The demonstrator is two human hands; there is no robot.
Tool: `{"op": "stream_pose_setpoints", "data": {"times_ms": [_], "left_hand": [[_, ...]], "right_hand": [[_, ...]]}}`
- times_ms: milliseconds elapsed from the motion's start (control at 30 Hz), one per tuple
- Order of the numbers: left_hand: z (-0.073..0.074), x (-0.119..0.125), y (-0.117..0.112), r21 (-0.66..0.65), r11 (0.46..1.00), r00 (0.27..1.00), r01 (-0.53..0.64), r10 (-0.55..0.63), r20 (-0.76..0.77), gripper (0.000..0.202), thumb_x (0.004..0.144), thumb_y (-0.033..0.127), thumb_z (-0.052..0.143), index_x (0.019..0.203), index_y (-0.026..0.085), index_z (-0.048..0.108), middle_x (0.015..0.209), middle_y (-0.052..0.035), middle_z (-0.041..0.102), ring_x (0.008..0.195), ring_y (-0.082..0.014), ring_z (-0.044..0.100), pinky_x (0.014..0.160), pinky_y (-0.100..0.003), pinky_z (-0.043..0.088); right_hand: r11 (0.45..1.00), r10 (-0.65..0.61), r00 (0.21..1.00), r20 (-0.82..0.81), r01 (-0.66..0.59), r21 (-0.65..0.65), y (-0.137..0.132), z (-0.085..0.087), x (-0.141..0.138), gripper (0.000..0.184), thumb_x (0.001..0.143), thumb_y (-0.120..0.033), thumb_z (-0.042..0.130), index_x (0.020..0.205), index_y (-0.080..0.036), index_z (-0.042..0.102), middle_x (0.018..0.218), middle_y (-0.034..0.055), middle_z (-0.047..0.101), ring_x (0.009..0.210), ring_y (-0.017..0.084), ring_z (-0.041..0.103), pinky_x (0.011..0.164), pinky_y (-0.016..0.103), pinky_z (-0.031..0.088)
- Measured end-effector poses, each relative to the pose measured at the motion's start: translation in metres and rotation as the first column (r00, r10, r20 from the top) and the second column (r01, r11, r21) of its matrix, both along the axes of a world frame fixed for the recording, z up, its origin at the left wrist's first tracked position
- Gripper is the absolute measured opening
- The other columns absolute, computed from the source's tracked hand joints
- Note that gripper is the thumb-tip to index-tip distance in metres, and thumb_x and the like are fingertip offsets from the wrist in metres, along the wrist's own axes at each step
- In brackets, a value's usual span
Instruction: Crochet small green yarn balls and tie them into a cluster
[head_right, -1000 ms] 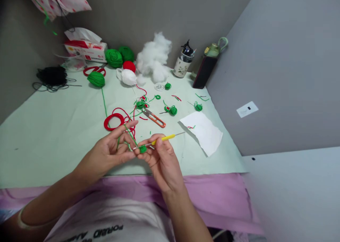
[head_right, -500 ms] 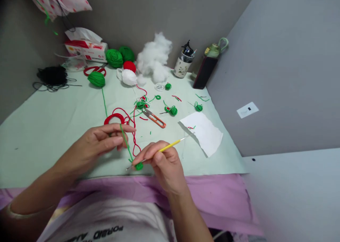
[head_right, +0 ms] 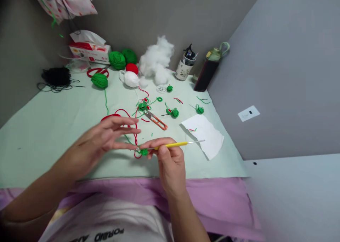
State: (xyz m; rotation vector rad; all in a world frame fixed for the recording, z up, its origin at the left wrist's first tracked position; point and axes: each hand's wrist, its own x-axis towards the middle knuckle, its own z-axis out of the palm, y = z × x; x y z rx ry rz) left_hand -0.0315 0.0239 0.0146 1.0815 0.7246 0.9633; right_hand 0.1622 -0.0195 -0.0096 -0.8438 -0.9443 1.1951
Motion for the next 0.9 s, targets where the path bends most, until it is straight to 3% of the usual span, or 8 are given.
{"op": "stream_pose_setpoints", "data": {"times_ms": [167,233,333,433,633,767,833,900], "left_hand": [[0.000,0.029,0.006,-0.059,0.988,0.949,0.145,-0.122,0.289,0.039,0.099,0.053,0.052,0.116,0.023,0.071,0.139,-0.0115,0.060,0.133,-0.0329,0.053,0.099,-0.046,0.055],[0.003,0.030,0.009,-0.064,0.997,0.941,0.045,-0.021,0.338,0.041,0.100,0.054,0.050,0.109,0.021,0.072,0.133,-0.0119,0.063,0.129,-0.0308,0.056,0.100,-0.045,0.055],[0.002,0.025,0.008,-0.022,0.990,0.967,-0.141,0.143,0.210,0.040,0.098,0.056,0.054,0.104,0.021,0.074,0.132,-0.0105,0.064,0.112,-0.0258,0.063,0.088,-0.038,0.059],[-0.006,0.020,0.004,-0.009,1.000,0.995,-0.004,0.005,0.098,0.049,0.096,0.064,0.050,0.113,0.023,0.072,0.142,-0.0122,0.058,0.107,-0.0280,0.065,0.072,-0.036,0.061],[-0.008,0.036,0.003,-0.007,1.000,0.963,-0.019,0.020,0.268,0.049,0.105,0.056,0.035,0.110,0.025,0.073,0.138,-0.0073,0.065,0.137,-0.0282,0.052,0.111,-0.047,0.047],[-0.010,0.035,0.008,0.357,0.924,0.990,-0.133,0.108,0.089,0.070,0.106,0.056,0.027,0.057,0.021,0.064,0.126,-0.0050,0.075,0.145,-0.0277,0.045,0.127,-0.046,0.020],[-0.016,0.031,0.006,0.589,0.799,0.968,-0.119,0.224,-0.108,0.061,0.102,0.059,0.041,0.066,0.022,0.073,0.130,-0.0067,0.073,0.148,-0.0303,0.040,0.128,-0.048,0.007],[-0.022,0.029,0.002,0.622,0.778,0.944,-0.094,0.268,-0.192,0.050,0.098,0.060,0.049,0.092,0.023,0.081,0.132,-0.0089,0.071,0.145,-0.0318,0.042,0.126,-0.050,0.014]], "right_hand": [[0.999,0.023,1.000,-0.011,-0.023,0.042,-0.001,0.003,-0.001,0.020,0.094,-0.042,0.068,0.085,-0.025,0.073,0.078,0.0033,0.075,0.071,0.017,0.065,0.063,0.029,0.052],[0.999,0.003,1.000,-0.023,-0.002,0.051,-0.001,0.003,0.002,0.018,0.094,-0.041,0.069,0.086,-0.026,0.074,0.079,0.0030,0.076,0.072,0.016,0.066,0.062,0.026,0.051],[0.999,-0.026,0.999,-0.030,0.027,0.045,0.001,0.002,0.006,0.016,0.094,-0.040,0.069,0.087,-0.026,0.075,0.080,0.0026,0.077,0.069,0.014,0.065,0.060,0.024,0.049],[0.998,-0.035,0.999,-0.035,0.037,0.043,0.001,0.001,0.007,0.016,0.094,-0.040,0.069,0.087,-0.026,0.075,0.080,0.0029,0.078,0.066,0.014,0.064,0.059,0.024,0.049],[0.996,0.040,0.998,-0.041,-0.036,0.086,-0.003,0.001,0.003,0.017,0.098,-0.036,0.065,0.090,-0.026,0.075,0.084,0.0037,0.079,0.070,0.013,0.066,0.060,0.022,0.050],[0.991,0.048,0.999,-0.010,-0.047,0.125,-0.004,0.000,0.005,0.017,0.099,-0.034,0.063,0.093,-0.024,0.075,0.085,0.0048,0.079,0.068,0.012,0.065,0.060,0.022,0.050],[0.990,0.015,1.000,0.008,-0.015,0.141,-0.003,-0.002,0.007,0.017,0.100,-0.034,0.062,0.094,-0.025,0.075,0.086,0.0050,0.079,0.070,0.013,0.066,0.061,0.022,0.050],[0.986,-0.018,0.999,0.046,0.010,0.167,-0.001,-0.004,0.008,0.018,0.101,-0.033,0.060,0.096,-0.025,0.075,0.087,0.0045,0.079,0.073,0.013,0.066,0.062,0.022,0.051]]}}
